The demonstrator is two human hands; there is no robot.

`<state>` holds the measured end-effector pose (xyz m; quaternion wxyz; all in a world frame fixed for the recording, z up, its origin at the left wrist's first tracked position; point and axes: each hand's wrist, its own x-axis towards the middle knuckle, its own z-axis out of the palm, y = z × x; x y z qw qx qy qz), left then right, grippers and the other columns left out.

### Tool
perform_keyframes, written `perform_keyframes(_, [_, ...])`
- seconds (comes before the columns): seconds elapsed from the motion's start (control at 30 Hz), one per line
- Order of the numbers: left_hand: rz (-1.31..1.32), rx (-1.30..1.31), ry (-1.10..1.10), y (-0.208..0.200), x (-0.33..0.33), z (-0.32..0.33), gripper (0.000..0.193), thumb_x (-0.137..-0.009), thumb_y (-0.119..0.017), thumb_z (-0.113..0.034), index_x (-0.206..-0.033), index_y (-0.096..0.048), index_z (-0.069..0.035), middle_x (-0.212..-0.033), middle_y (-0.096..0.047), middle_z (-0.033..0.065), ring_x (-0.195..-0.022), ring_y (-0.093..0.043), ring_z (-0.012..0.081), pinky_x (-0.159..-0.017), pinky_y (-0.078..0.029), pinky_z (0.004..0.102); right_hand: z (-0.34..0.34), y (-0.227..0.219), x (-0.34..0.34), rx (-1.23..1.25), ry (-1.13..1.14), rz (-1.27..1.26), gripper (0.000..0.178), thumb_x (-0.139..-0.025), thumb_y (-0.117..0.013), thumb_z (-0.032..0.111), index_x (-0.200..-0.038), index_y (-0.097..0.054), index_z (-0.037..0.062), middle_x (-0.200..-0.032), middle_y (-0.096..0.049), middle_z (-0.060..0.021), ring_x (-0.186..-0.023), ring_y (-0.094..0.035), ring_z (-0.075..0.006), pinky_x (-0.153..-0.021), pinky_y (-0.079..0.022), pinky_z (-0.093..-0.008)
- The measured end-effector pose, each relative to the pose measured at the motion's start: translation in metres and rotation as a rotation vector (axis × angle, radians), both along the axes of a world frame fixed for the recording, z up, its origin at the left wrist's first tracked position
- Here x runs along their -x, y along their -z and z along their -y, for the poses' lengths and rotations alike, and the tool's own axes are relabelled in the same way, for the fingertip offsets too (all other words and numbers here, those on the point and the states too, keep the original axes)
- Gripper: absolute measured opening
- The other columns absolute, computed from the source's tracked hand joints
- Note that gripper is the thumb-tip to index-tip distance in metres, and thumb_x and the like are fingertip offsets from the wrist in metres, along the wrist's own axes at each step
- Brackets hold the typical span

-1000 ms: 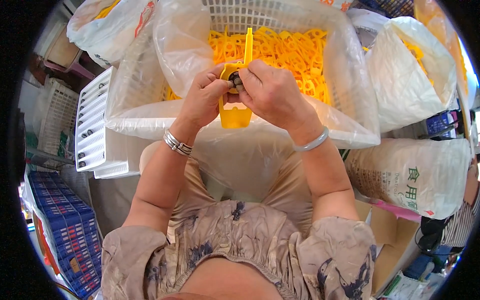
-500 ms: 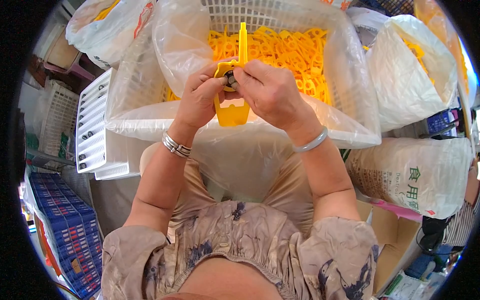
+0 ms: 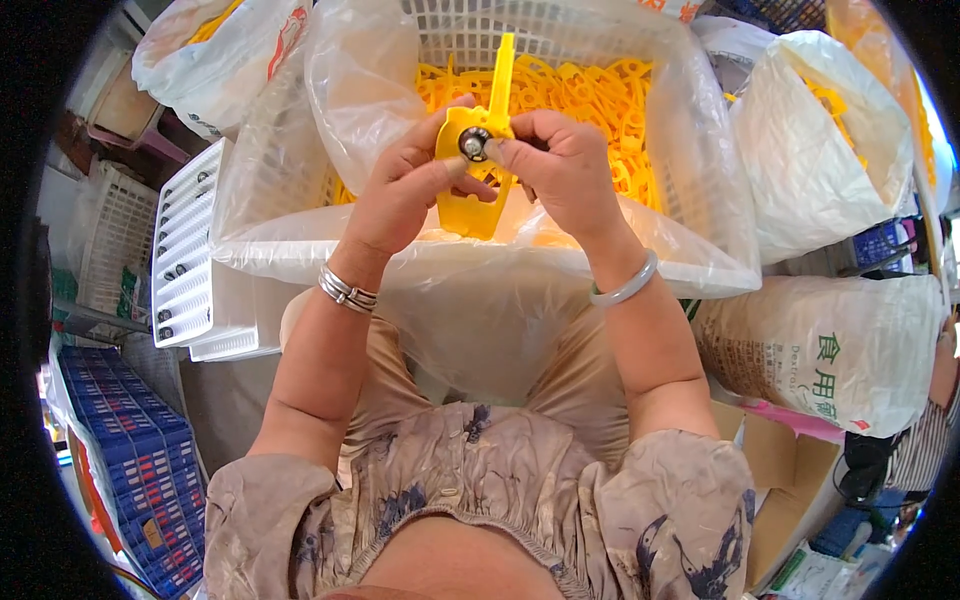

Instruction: Assembling black circular inserts into yellow plastic handles at a workshop station.

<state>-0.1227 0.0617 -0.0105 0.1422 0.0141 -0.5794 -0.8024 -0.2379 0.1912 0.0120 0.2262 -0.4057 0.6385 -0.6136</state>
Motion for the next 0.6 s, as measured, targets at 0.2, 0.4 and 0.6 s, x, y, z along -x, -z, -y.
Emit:
perform_keyframes(0.2, [-0.033,-0.001,-0.103,0.000,-0.001,-0.007,0.050,-0.079,-0.055,-0.001,-0.125,-0.036,0.003,-0.090,-0.057,0.0028,-0.064,-0.057,0.0090,-0.061,-0.048,0.0213,-0.001,0.001,-0.001,-0.004,-0.032,0.068,0.008,-0.076,-0.057,0.003,-0.078,-0.061,-0.0035,-0.061,-0.053,0.0002,-0.045,-0.042,-0.0027,-0.040,-0.032,-0.0161])
perform_keyframes(0.4, [-0.065,0.059,-0.168,0.000,-0.001,-0.010,0.042,-0.077,-0.054,0.000,-0.118,-0.045,0.002,-0.088,-0.057,0.0027,-0.064,-0.054,0.0068,-0.058,-0.048,0.0196,0.003,0.004,-0.004,0.013,0.003,0.002,0.006,-0.074,-0.056,0.002,-0.071,-0.059,-0.0027,-0.058,-0.051,0.0007,-0.044,-0.041,-0.0020,-0.038,-0.031,-0.0164])
perform_keyframes(0.6, [-0.069,0.047,-0.261,-0.005,-0.004,-0.002,0.038,-0.075,-0.052,0.007,-0.112,-0.052,0.000,-0.086,-0.060,0.0054,-0.062,-0.056,0.0095,-0.058,-0.048,0.0219,0.017,0.005,-0.016,0.021,0.099,-0.058,0.006,-0.073,-0.056,0.003,-0.068,-0.055,-0.0007,-0.054,-0.049,0.0017,-0.043,-0.041,-0.0027,-0.038,-0.032,-0.0185])
